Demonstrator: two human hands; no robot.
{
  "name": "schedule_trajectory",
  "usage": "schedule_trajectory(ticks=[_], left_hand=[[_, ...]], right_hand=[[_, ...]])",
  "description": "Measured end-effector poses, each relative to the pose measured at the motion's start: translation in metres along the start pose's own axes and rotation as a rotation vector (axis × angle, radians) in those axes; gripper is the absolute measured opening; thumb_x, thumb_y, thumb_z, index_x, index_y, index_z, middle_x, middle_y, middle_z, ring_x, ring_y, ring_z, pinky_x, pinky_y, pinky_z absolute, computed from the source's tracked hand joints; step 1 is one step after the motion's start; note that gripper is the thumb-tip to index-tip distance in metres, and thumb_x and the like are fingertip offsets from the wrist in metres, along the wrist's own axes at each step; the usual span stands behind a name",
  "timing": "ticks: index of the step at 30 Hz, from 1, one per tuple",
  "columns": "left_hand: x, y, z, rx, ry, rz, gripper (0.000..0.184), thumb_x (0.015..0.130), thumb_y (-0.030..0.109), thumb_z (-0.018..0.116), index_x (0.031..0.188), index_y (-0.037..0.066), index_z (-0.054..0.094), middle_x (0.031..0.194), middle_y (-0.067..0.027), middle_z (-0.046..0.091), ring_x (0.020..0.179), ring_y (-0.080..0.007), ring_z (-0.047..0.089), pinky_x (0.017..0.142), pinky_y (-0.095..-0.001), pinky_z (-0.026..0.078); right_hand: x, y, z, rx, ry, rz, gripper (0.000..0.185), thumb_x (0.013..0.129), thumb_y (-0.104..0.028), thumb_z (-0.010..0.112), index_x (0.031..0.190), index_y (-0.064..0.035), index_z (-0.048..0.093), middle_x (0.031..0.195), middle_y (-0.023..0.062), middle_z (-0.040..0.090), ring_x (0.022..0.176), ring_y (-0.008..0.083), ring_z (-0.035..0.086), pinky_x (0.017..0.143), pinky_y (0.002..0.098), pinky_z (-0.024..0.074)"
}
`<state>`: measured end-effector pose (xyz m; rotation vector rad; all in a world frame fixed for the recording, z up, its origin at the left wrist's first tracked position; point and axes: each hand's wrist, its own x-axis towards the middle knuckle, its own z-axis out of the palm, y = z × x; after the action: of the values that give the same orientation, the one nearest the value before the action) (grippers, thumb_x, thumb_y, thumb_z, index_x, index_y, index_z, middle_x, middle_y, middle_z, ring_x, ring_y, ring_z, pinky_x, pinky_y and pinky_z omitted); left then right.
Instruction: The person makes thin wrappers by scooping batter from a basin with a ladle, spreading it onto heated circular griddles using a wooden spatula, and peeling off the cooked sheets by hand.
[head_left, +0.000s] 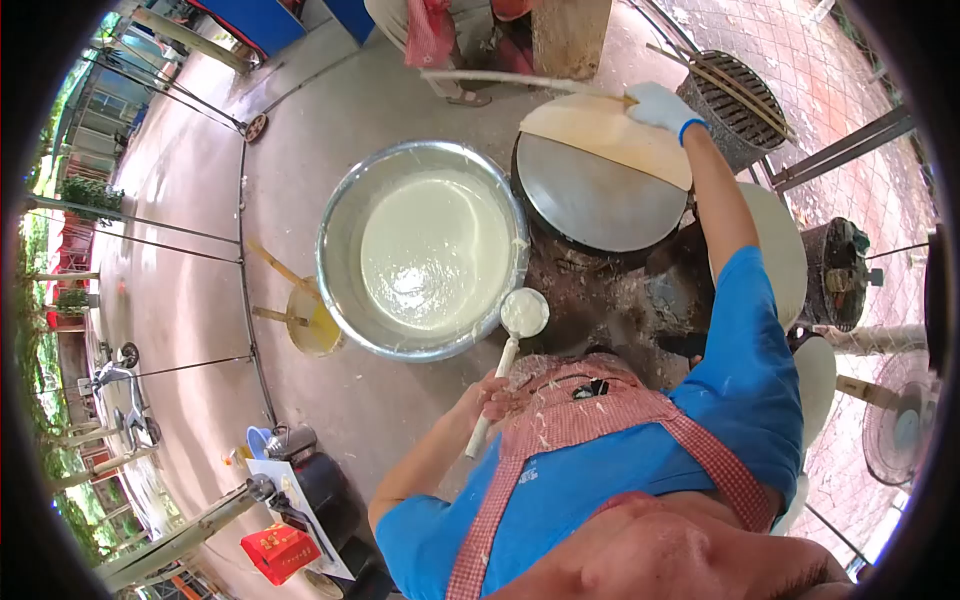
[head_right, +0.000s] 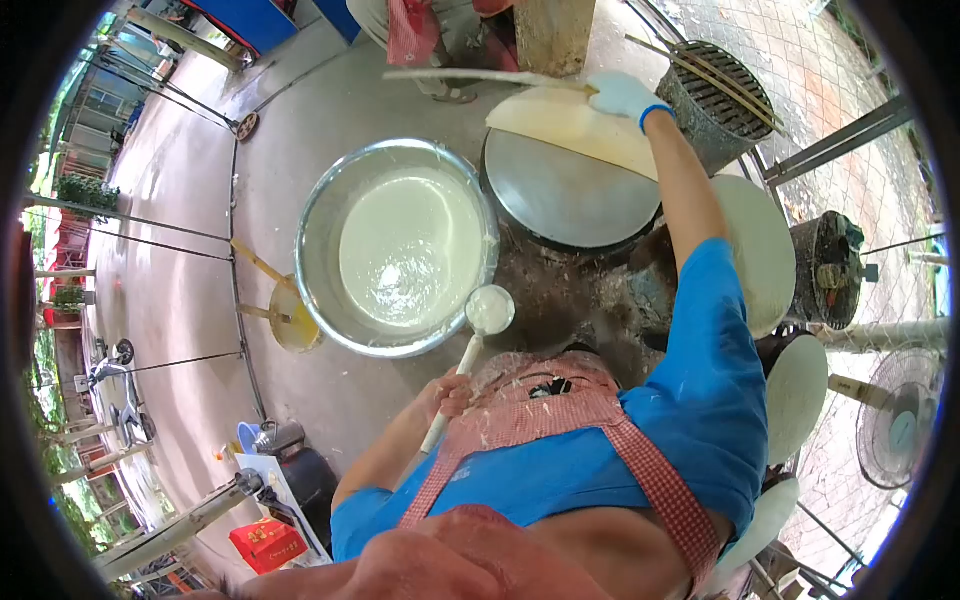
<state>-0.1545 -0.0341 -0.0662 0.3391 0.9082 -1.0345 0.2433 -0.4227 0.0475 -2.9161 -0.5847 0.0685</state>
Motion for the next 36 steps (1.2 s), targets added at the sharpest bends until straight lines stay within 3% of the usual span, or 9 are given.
schedule_trajectory(ticks=[4, 13, 16, 20, 23, 25, 28, 32, 36], left_hand=[[0.006, -0.005, 0.020, 0.020, -0.130, 0.058, 0.013, 0.090, 0.016, 0.041, 0.102, 0.018, 0.044, 0.055, -0.0015, 0.036, 0.036, -0.0062, 0.028, 0.026, -0.0184, 0.018], [0.043, -0.043, 0.110, -0.114, -0.080, 0.194, 0.019, 0.091, 0.018, 0.040, 0.110, 0.018, 0.047, 0.056, -0.0002, 0.037, 0.037, -0.0054, 0.030, 0.027, -0.0164, 0.021], [0.049, -0.051, 0.141, -0.169, -0.114, 0.236, 0.025, 0.091, 0.018, 0.040, 0.115, 0.018, 0.048, 0.054, -0.0003, 0.037, 0.036, -0.0060, 0.031, 0.028, -0.0171, 0.024], [0.066, -0.053, 0.134, -0.312, -0.310, 0.121, 0.030, 0.092, 0.018, 0.040, 0.121, 0.019, 0.046, 0.055, -0.0001, 0.036, 0.037, -0.0055, 0.030, 0.028, -0.0168, 0.024], [0.067, -0.051, 0.144, -0.405, -0.158, 0.176, 0.031, 0.092, 0.018, 0.039, 0.122, 0.018, 0.045, 0.056, -0.0009, 0.035, 0.037, -0.0056, 0.029, 0.028, -0.0165, 0.024], [0.074, -0.045, 0.144, -0.354, -0.024, 0.176, 0.031, 0.092, 0.019, 0.039, 0.122, 0.017, 0.045, 0.058, -0.0018, 0.035, 0.037, -0.0058, 0.029, 0.029, -0.0169, 0.025], [0.067, -0.043, 0.166, -0.434, -0.135, 0.127, 0.031, 0.092, 0.020, 0.040, 0.123, 0.017, 0.044, 0.059, -0.0025, 0.036, 0.037, -0.0063, 0.029, 0.029, -0.0178, 0.027], [0.064, -0.041, 0.179, -0.325, -0.143, 0.142, 0.029, 0.090, 0.030, 0.043, 0.069, 0.010, 0.044, 0.051, 0.0044, 0.035, 0.036, -0.0029, 0.031, 0.031, -0.0175, 0.026], [0.070, -0.042, 0.163, -0.435, -0.209, 0.378, 0.018, 0.091, 0.025, 0.043, 0.097, 0.010, 0.050, 0.050, 0.0050, 0.030, 0.036, -0.0039, 0.029, 0.029, -0.0178, 0.025]], right_hand=[[0.009, 0.021, -0.062, 0.269, -0.037, 0.263, 0.022, 0.066, -0.016, 0.050, 0.078, 0.0008, 0.058, 0.058, 0.0168, 0.056, 0.051, 0.0281, 0.057, 0.047, 0.0382, 0.0450], [0.026, 0.237, -0.162, 0.054, 0.407, 0.131, 0.019, 0.063, -0.015, 0.056, 0.063, 0.0038, 0.059, 0.052, 0.0178, 0.053, 0.039, 0.0230, 0.050, 0.039, 0.0328, 0.0416], [-0.012, 0.278, -0.190, 0.839, 0.731, 0.428, 0.017, 0.064, -0.010, 0.058, 0.061, 0.0060, 0.058, 0.046, 0.0132, 0.048, 0.035, 0.0222, 0.045, 0.036, 0.0338, 0.0376], [-0.061, 0.448, -0.064, 0.445, 0.844, 0.468, 0.019, 0.075, -0.021, 0.052, 0.072, -0.0033, 0.060, 0.059, 0.0151, 0.056, 0.051, 0.0255, 0.053, 0.047, 0.0380, 0.0404], [-0.106, 0.451, -0.013, -0.376, 0.425, 0.687, 0.023, 0.080, -0.021, 0.046, 0.079, -0.0048, 0.062, 0.073, 0.0194, 0.061, 0.065, 0.0337, 0.059, 0.057, 0.0427, 0.0462], [-0.126, 0.466, 0.056, -0.333, 0.399, 0.805, 0.029, 0.080, -0.027, 0.046, 0.085, -0.0040, 0.063, 0.078, 0.0204, 0.061, 0.079, 0.0346, 0.060, 0.066, 0.0438, 0.0472], [-0.155, 0.433, 0.106, 0.448, 0.723, 1.498, 0.057, 0.074, -0.054, 0.051, 0.088, 0.0001, 0.063, 0.087, 0.0233, 0.062, 0.088, 0.0372, 0.059, 0.072, 0.0443, 0.0452], [-0.163, 0.379, 0.091, 0.418, 0.697, 1.308, 0.055, 0.073, -0.049, 0.058, 0.099, 0.0003, 0.059, 0.095, 0.0208, 0.062, 0.087, 0.0329, 0.061, 0.073, 0.0405, 0.0463], [-0.139, 0.308, 0.089, 0.884, 0.654, 0.709, 0.033, 0.080, -0.027, 0.059, 0.098, 0.0008, 0.060, 0.071, 0.0052, 0.060, 0.056, 0.0138, 0.055, 0.048, 0.0275, 0.0427]])
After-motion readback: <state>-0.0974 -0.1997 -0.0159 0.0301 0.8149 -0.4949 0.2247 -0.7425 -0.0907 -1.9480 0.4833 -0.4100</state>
